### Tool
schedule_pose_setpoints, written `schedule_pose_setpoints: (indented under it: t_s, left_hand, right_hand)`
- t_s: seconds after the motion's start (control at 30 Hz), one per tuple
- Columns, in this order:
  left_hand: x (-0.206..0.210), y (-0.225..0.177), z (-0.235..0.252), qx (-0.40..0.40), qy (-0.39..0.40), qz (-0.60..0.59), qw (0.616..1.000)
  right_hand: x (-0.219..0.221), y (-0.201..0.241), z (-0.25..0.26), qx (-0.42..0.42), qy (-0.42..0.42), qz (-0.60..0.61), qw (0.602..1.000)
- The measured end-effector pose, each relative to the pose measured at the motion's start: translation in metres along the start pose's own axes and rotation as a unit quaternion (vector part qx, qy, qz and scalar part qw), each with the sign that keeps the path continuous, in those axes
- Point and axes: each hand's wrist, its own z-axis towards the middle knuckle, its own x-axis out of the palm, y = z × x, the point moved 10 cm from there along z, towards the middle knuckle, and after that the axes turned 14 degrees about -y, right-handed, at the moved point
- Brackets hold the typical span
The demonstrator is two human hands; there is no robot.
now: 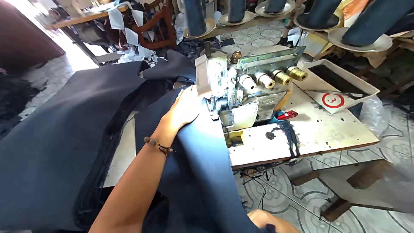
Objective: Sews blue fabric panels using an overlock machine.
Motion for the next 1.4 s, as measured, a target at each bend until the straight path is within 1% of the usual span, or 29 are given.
schedule_pose_setpoints:
  t_s: [0.03,0.1,0.13,0.17,0.23,0.27,0.3,0.37,0.47,0.5,0.57,0.63,0.67,0.73,0.8,0.83,0.9,0.97,1.0,1.03,1.07,1.1,1.17,1.2,1.23,1.27,1.3,1.37,1.4]
  left_hand:
    - [0.007,0.009,0.013,-0.009,0.006,0.004,1.0]
    - [0.026,0.031,0.05,0.011,-0.009,0.001,1.0]
    - [0.025,0.033,0.061,0.013,-0.02,-0.005,1.0]
    - [0.018,0.03,0.066,-0.003,-0.023,-0.012,1.0]
    - [-0.001,0.021,0.066,-0.069,-0.027,-0.022,0.997]
    - [-0.008,0.019,0.066,-0.081,-0.047,-0.028,0.995]
    - [-0.012,0.02,0.068,-0.066,-0.08,-0.031,0.994]
    - [-0.02,0.02,0.062,-0.007,-0.163,-0.04,0.986]
    - [-0.036,0.017,-0.001,0.001,-0.181,-0.081,0.98]
    - [-0.035,0.024,-0.03,-0.007,-0.194,-0.088,0.977]
    - [-0.021,0.038,-0.109,-0.05,-0.196,-0.088,0.975]
    - [0.005,0.047,-0.178,-0.077,-0.183,-0.043,0.979]
    - [0.013,0.052,-0.2,-0.073,-0.191,-0.01,0.979]
    - [0.005,0.064,-0.215,-0.053,-0.215,0.031,0.975]
    - [-0.023,0.069,-0.194,-0.042,-0.202,0.045,0.977]
    - [-0.04,0.069,-0.175,-0.04,-0.191,0.07,0.978]
    - [-0.07,0.069,-0.129,-0.04,-0.18,0.115,0.976]
    - [-0.085,0.074,-0.078,-0.058,-0.164,0.139,0.975]
    - [-0.086,0.077,-0.052,-0.077,-0.148,0.139,0.976]
    - [-0.084,0.08,-0.029,-0.095,-0.134,0.135,0.977]
    - [-0.082,0.082,-0.01,-0.107,-0.127,0.121,0.979]
    - [-0.08,0.082,0.004,-0.124,-0.12,0.102,0.98]
    - [-0.076,0.08,0.023,-0.149,-0.11,0.066,0.981]
    - [-0.073,0.078,0.032,-0.128,-0.115,0.043,0.984]
    - [-0.068,0.077,0.037,-0.091,-0.111,0.018,0.99]
    - [-0.062,0.079,0.036,-0.057,-0.09,-0.007,0.994]
    - [-0.057,0.082,0.03,-0.031,-0.06,-0.021,0.998]
    - [-0.051,0.082,-0.004,-0.002,0.017,0.021,1.0]
    - [-0.045,0.079,-0.035,0.003,0.069,0.066,0.995]
  right_hand:
    - [-0.006,-0.005,0.003,0.008,-0.028,0.004,1.0]
    - [-0.021,-0.016,0.009,0.034,-0.107,-0.017,0.994]
    - [-0.03,-0.022,0.011,0.045,-0.155,-0.033,0.986]
    - [-0.038,-0.028,0.013,0.049,-0.197,-0.045,0.978]
    - [-0.053,-0.038,0.019,0.057,-0.281,-0.06,0.956]
    - [-0.058,-0.04,0.024,0.065,-0.313,-0.068,0.945]
    - [-0.06,-0.04,0.03,0.071,-0.338,-0.075,0.935]
    - [-0.064,-0.038,0.043,0.071,-0.361,-0.087,0.926]
    - [-0.065,-0.03,0.06,0.052,-0.357,-0.1,0.927]
    - [-0.064,-0.028,0.064,0.043,-0.342,-0.108,0.932]
    - [-0.065,-0.026,0.072,0.036,-0.305,-0.124,0.944]
    - [-0.067,-0.029,0.077,0.081,-0.289,-0.109,0.948]
    - [-0.067,-0.032,0.078,0.118,-0.292,-0.085,0.945]
    - [-0.063,-0.038,0.083,0.159,-0.288,-0.013,0.944]
    - [-0.053,-0.041,0.094,0.162,-0.295,0.092,0.937]
    - [-0.047,-0.042,0.101,0.158,-0.313,0.151,0.924]
    - [-0.036,-0.046,0.121,0.152,-0.37,0.251,0.882]
    - [-0.027,-0.051,0.142,0.151,-0.418,0.323,0.835]
    - [-0.023,-0.052,0.153,0.143,-0.427,0.349,0.822]
    - [-0.02,-0.051,0.164,0.129,-0.424,0.359,0.821]
    - [-0.017,-0.048,0.173,0.114,-0.41,0.346,0.836]
    - [-0.014,-0.044,0.181,0.102,-0.383,0.315,0.862]
    - [-0.008,-0.037,0.187,0.086,-0.305,0.199,0.927]
    - [-0.008,-0.033,0.185,0.072,-0.276,0.116,0.951]
    - [-0.012,-0.026,0.18,0.045,-0.263,0.019,0.964]
    - [-0.021,-0.019,0.172,0.01,-0.263,-0.086,0.961]
    - [-0.032,-0.012,0.162,-0.028,-0.272,-0.188,0.943]
    - [-0.057,0.0,0.14,-0.091,-0.294,-0.363,0.88]
    - [-0.068,0.002,0.132,-0.109,-0.3,-0.423,0.848]
